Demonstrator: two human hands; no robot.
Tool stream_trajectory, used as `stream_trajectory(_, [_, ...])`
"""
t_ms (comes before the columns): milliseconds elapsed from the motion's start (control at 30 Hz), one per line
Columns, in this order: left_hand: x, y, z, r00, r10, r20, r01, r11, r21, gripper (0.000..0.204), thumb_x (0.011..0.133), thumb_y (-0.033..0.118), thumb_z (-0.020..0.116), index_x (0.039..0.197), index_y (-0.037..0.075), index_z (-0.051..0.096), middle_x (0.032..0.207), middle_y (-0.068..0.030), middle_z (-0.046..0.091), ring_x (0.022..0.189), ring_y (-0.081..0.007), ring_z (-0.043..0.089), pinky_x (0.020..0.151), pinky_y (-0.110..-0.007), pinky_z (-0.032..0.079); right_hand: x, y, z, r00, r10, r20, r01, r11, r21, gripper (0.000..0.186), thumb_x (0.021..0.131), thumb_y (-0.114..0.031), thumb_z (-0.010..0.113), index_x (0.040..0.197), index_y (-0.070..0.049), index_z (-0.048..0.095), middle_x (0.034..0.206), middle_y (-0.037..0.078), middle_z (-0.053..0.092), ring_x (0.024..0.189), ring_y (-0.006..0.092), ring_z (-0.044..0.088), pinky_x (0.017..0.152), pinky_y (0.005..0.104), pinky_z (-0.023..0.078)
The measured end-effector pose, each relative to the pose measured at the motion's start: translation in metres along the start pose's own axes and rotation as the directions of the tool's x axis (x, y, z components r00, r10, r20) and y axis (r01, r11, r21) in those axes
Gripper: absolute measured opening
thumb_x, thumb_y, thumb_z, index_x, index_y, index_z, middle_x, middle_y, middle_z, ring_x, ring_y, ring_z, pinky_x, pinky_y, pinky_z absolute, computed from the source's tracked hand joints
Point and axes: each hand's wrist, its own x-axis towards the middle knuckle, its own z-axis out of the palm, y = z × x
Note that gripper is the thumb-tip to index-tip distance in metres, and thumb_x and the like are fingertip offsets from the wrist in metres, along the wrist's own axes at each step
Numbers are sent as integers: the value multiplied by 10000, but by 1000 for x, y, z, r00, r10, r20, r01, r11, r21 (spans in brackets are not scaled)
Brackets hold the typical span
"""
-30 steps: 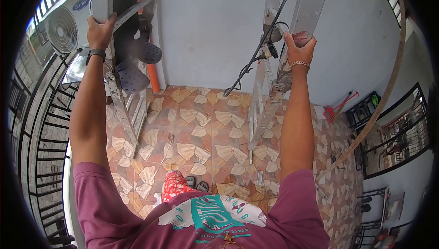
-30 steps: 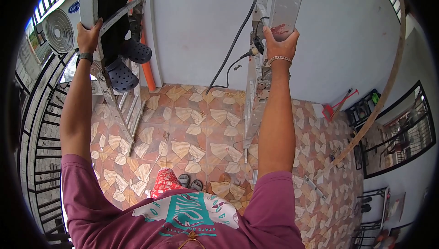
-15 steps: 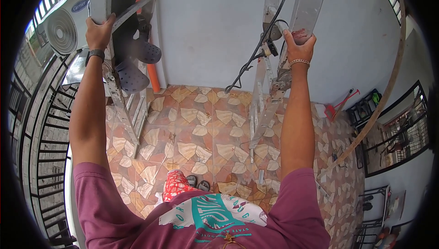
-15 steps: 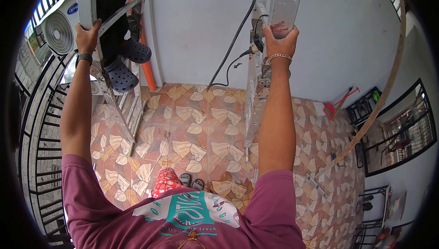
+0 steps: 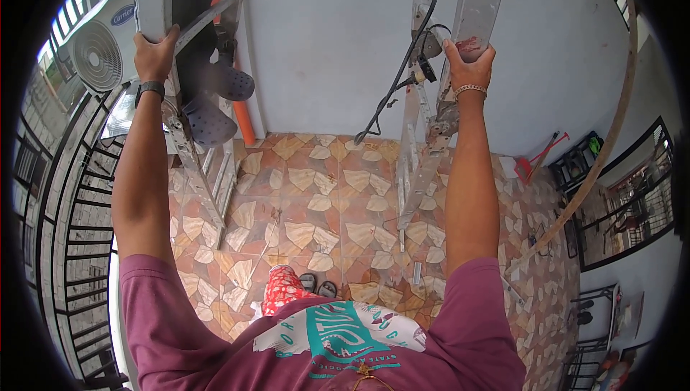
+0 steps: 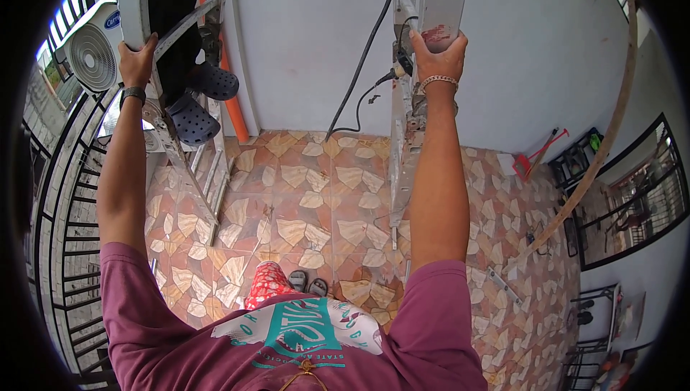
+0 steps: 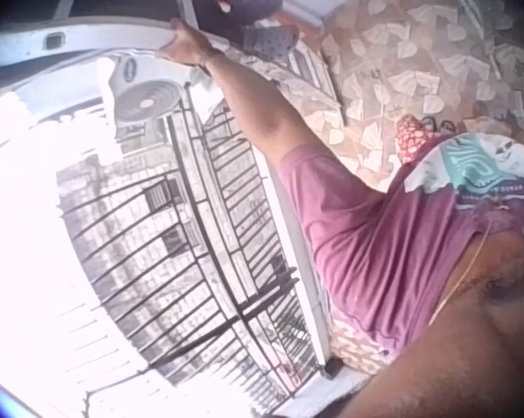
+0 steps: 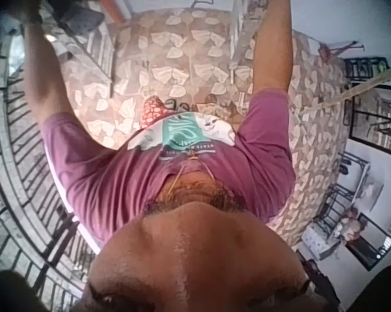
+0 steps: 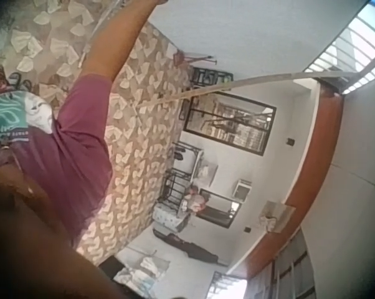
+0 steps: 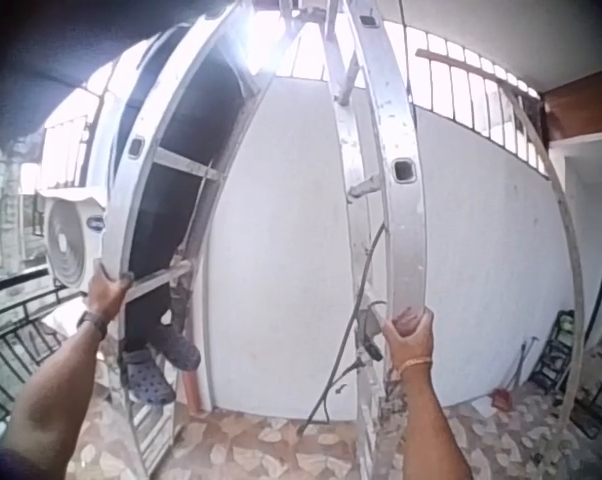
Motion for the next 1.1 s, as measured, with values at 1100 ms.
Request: stream_trajectory(1100, [-3,4,1,1000,21,-14,-21,999,-43,587,580,468,616,846,-21,426,761,-192,564,748,-339,557,710,-368,414,1,6,-2,999,29,22,-28,999,-22,709,556,-390,698,1053,-9,366,988,168,480,906,285,485,779,352,392])
